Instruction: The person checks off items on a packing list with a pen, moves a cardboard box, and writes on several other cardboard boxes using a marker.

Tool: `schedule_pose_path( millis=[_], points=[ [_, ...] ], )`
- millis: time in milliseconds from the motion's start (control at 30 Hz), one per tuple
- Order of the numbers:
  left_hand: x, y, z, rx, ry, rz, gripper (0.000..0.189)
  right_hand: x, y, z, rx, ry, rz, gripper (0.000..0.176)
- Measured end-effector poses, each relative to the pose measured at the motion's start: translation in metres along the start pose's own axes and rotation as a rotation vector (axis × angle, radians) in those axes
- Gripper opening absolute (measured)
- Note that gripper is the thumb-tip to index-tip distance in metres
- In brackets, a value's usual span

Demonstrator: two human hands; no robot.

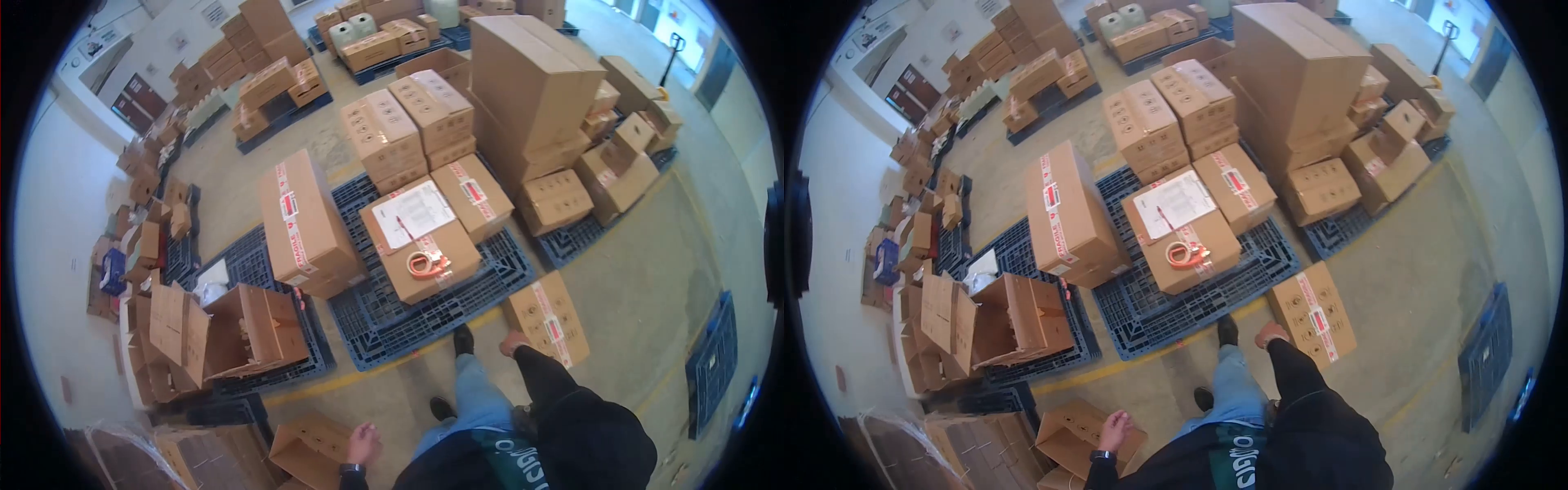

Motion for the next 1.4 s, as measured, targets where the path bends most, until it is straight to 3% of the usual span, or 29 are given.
schedule_pose_path(
  millis=[133,267,333,467,533,700,800,867,1000,1100,1200,1233,1300,1367,1400],
  points=[
    [0.012,-0.054,0.084,0.071,0.029,0.061,0.037,-0.086,0.028,-0.095,0.09,0.108,-0.072,0.052],
    [0.0,-0.101,0.171,0.105,-0.192,0.13,0.034,-0.136,0.083,-0.17,0.185,0.162,-0.101,0.055],
    [-0.004,-0.117,0.188,0.222,-0.278,0.11,0.032,-0.146,0.113,-0.197,0.167,0.114,-0.129,0.057],
    [0.006,-0.1,0.176,0.43,-0.202,0.131,0.033,-0.174,0.152,-0.239,0.336,0.123,-0.02,0.057],
    [0.018,-0.063,0.148,0.353,-0.178,0.159,0.036,-0.178,0.164,-0.26,0.331,0.106,-0.031,0.058],
    [0.029,0.08,0.03,0.603,-0.05,0.291,0.049,-0.166,0.195,-0.326,0.57,0.163,-0.06,0.059],
    [0.059,0.162,-0.017,0.759,0.007,0.351,0.05,-0.143,0.205,-0.362,0.49,0.182,-0.094,0.056],
    [0.076,0.222,-0.042,0.76,0.055,0.381,0.049,-0.128,0.213,-0.383,0.608,0.227,-0.004,0.056],
    [0.128,0.362,-0.074,0.879,0.142,0.495,0.046,-0.069,0.222,-0.434,0.746,0.31,0.106,0.06],
    [0.192,0.468,-0.082,1.11,0.357,0.597,0.042,-0.02,0.196,-0.467,0.939,0.473,0.226,0.061],
    [0.278,0.556,-0.071,1.196,0.44,0.616,0.04,0.093,0.238,-0.54,0.933,0.473,0.097,0.065],
    [0.306,0.585,-0.07,1.226,0.471,0.614,0.04,0.11,0.207,-0.542,1.088,0.57,0.148,0.067],
    [0.398,0.609,-0.039,1.128,0.412,0.579,0.042,0.164,0.209,-0.568,1.203,0.621,0.171,0.072],
    [0.431,0.635,-0.03,0.866,-0.064,0.455,0.045,0.203,0.193,-0.581,1.233,0.674,0.132,0.078],
    [0.447,0.644,-0.026,0.794,-0.174,0.414,0.049,0.228,0.195,-0.593,1.24,0.657,0.08,0.08]
  ],
)
Point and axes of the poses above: each hand's wrist, its own x-axis towards the middle knuckle, its own y-axis out of the palm, z = x × y, the point moved 10 cm from there along x, towards the middle knuckle, and after that the axes turned 8 degrees about z, right-handed, at the moved point
